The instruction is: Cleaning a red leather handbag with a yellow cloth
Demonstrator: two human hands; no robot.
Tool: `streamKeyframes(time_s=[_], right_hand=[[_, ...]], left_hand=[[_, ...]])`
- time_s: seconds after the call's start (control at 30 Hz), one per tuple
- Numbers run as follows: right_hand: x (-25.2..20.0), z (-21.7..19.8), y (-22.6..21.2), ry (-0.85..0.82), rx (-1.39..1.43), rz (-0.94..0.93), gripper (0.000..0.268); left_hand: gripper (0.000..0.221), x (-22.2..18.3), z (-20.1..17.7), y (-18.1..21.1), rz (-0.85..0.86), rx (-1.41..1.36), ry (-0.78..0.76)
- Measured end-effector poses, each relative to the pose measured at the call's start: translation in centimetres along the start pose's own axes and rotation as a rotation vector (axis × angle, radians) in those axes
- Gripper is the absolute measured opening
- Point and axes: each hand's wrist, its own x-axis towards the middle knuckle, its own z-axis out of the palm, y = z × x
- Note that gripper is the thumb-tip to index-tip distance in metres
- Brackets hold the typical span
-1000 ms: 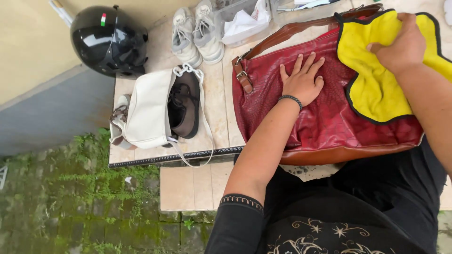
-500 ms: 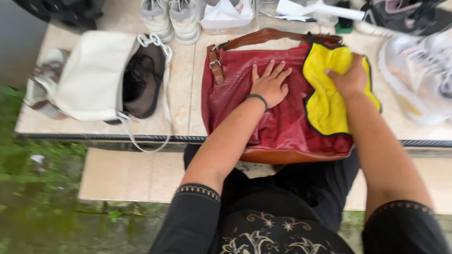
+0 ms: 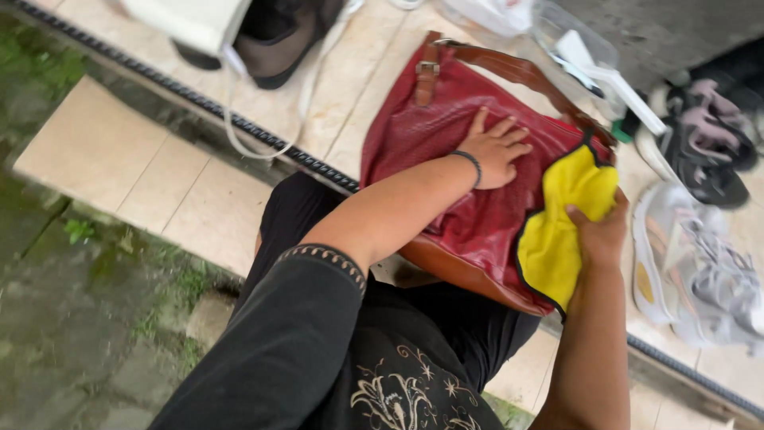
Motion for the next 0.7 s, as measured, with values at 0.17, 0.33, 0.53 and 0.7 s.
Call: streamKeyframes(time_s=[0.17, 0.33, 0.53, 0.7], right_hand=[[0.8, 0.1, 1.5, 0.035, 0.093, -0.013, 0.09], [0.6, 1.2, 0.9, 0.088, 0.227, -0.012, 0.082], [1.9, 1.4, 3.8, 0.205, 0.332, -0.13, 0.08], [0.5, 0.8, 1.4, 0.13, 0.286, 0.003, 0.082]], left_hand=[[0.063, 0.6, 0.6, -0.2, 0.009, -0.014, -0.01], [0.063, 0.4, 0.6, -0.5, 0.044, -0.009, -0.003], [0.06, 1.7, 1.6, -0.3, 0.104, -0.034, 0.093], [0.064, 1.7, 2.1, -0.8, 0.038, -0.038, 0.02]])
